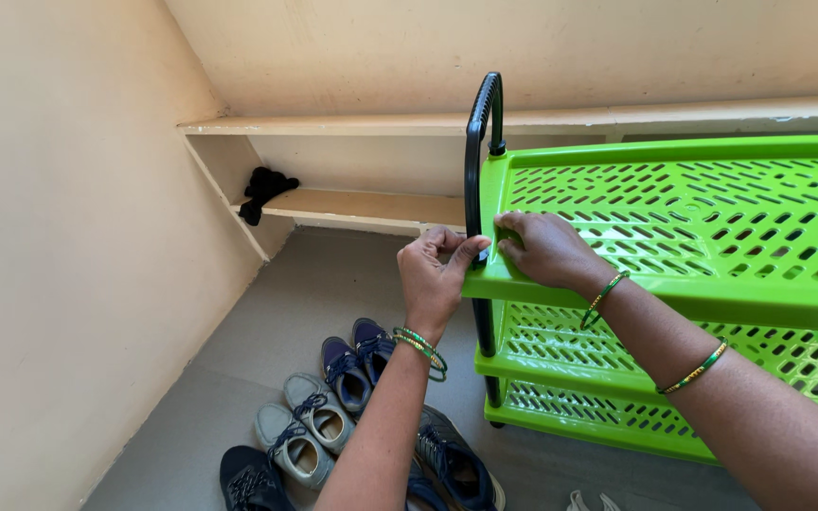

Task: The person assembles a green plastic shoe rack by attaching black handles to the top shelf and securing them with small fasteners. After assembly, the person wipes a dark shoe with a cloth.

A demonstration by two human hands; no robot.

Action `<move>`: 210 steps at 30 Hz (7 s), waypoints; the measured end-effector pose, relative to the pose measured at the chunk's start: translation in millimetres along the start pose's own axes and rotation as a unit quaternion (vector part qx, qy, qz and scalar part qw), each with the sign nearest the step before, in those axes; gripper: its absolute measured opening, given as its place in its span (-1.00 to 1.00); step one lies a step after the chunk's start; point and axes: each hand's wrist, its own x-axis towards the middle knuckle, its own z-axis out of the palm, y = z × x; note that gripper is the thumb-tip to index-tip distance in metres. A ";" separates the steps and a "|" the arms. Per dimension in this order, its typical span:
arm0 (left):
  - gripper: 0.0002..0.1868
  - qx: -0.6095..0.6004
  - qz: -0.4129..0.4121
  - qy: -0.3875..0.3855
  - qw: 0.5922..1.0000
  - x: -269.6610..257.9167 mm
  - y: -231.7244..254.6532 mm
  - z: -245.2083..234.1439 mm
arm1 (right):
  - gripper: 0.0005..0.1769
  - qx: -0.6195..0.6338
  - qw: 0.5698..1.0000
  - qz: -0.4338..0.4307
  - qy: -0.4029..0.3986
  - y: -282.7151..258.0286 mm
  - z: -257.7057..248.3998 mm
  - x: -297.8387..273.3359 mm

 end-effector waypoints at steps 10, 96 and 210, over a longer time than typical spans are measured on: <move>-0.54 0.058 0.027 -0.014 0.998 -1.0 1.4 0.0 | -0.58 -0.029 0.999 -0.003 0.023 -5.9 -2.4 -9.3; -0.64 0.529 -0.054 -0.195 0.824 206.2 36.5 106.9 | -0.68 0.139 0.977 -0.154 0.040 -13.8 -5.7 -16.0; -0.52 0.046 0.045 0.037 0.997 -207.6 17.1 110.7 | -0.76 0.065 0.993 0.038 -0.090 61.7 83.4 -264.2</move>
